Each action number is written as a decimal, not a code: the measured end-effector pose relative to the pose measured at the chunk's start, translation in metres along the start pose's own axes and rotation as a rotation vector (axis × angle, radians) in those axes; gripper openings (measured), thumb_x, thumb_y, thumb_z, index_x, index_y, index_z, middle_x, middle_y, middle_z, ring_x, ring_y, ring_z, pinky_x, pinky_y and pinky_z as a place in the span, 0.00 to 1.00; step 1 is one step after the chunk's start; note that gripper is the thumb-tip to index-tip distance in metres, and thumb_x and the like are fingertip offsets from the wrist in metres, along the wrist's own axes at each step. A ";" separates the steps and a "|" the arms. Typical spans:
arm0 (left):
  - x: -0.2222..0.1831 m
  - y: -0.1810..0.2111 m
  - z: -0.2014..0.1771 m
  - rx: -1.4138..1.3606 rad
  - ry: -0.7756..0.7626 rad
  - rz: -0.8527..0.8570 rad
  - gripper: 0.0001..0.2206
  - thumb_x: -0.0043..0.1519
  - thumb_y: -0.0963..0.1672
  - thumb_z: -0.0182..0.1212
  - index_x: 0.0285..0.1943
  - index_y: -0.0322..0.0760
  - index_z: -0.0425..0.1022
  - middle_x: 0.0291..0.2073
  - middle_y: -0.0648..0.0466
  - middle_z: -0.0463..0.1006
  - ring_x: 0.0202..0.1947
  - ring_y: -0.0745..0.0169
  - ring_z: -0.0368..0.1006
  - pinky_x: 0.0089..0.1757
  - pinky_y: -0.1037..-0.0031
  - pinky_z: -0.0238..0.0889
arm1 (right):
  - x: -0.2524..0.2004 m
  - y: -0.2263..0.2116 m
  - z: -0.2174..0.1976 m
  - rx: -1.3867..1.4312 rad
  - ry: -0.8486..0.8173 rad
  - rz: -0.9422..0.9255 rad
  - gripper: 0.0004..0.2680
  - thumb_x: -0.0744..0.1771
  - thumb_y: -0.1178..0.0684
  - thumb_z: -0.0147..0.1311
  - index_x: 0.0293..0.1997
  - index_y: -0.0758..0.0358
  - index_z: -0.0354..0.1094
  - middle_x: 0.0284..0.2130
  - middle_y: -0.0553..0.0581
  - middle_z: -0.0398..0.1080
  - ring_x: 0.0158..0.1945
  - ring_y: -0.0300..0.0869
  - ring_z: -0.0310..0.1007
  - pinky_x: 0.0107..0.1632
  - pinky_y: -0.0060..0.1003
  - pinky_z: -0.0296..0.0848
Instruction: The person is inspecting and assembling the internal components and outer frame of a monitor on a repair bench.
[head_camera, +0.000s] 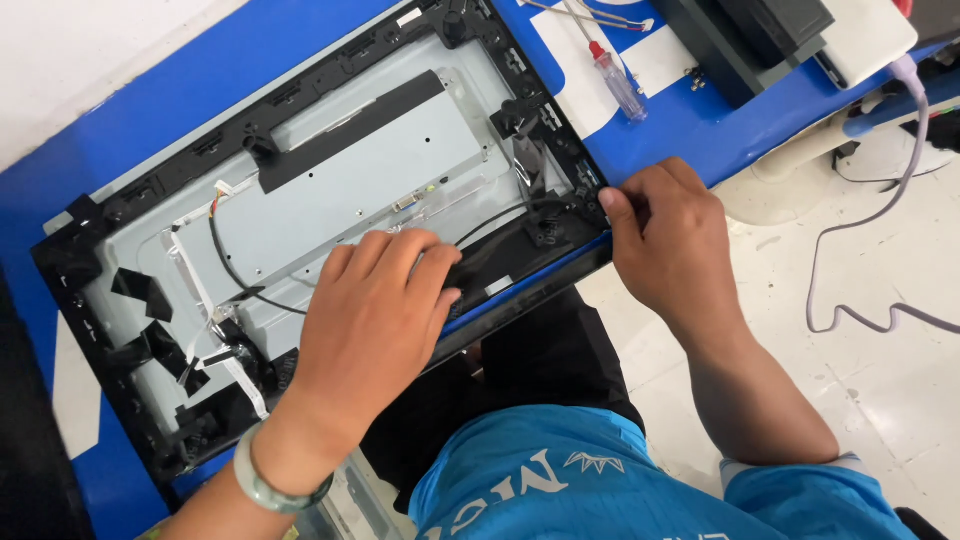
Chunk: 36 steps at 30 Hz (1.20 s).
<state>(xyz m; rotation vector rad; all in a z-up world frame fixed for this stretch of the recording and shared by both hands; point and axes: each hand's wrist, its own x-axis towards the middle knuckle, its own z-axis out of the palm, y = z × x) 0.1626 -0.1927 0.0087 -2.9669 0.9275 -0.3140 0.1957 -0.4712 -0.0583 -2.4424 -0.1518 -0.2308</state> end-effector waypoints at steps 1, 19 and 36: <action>0.001 -0.001 0.000 0.017 0.001 0.003 0.11 0.62 0.47 0.68 0.52 0.46 0.77 0.47 0.59 0.74 0.43 0.56 0.72 0.40 0.64 0.65 | -0.001 -0.003 0.001 -0.028 0.041 -0.050 0.06 0.71 0.59 0.58 0.37 0.67 0.71 0.30 0.58 0.65 0.33 0.48 0.64 0.34 0.44 0.63; -0.058 0.089 -0.016 -1.029 0.042 -0.055 0.12 0.69 0.46 0.57 0.49 0.33 0.79 0.44 0.49 0.80 0.45 0.53 0.76 0.47 0.65 0.70 | 0.013 -0.005 -0.007 0.026 -0.211 0.262 0.16 0.73 0.40 0.47 0.34 0.62 0.70 0.33 0.56 0.68 0.36 0.45 0.67 0.41 0.44 0.64; -0.132 0.100 0.088 -1.881 0.382 -1.084 0.15 0.64 0.46 0.61 0.54 0.31 0.80 0.49 0.44 0.85 0.53 0.49 0.81 0.56 0.56 0.76 | -0.076 -0.038 -0.001 0.544 -0.399 0.660 0.09 0.67 0.54 0.53 0.51 0.63 0.71 0.40 0.56 0.76 0.43 0.43 0.75 0.48 0.38 0.74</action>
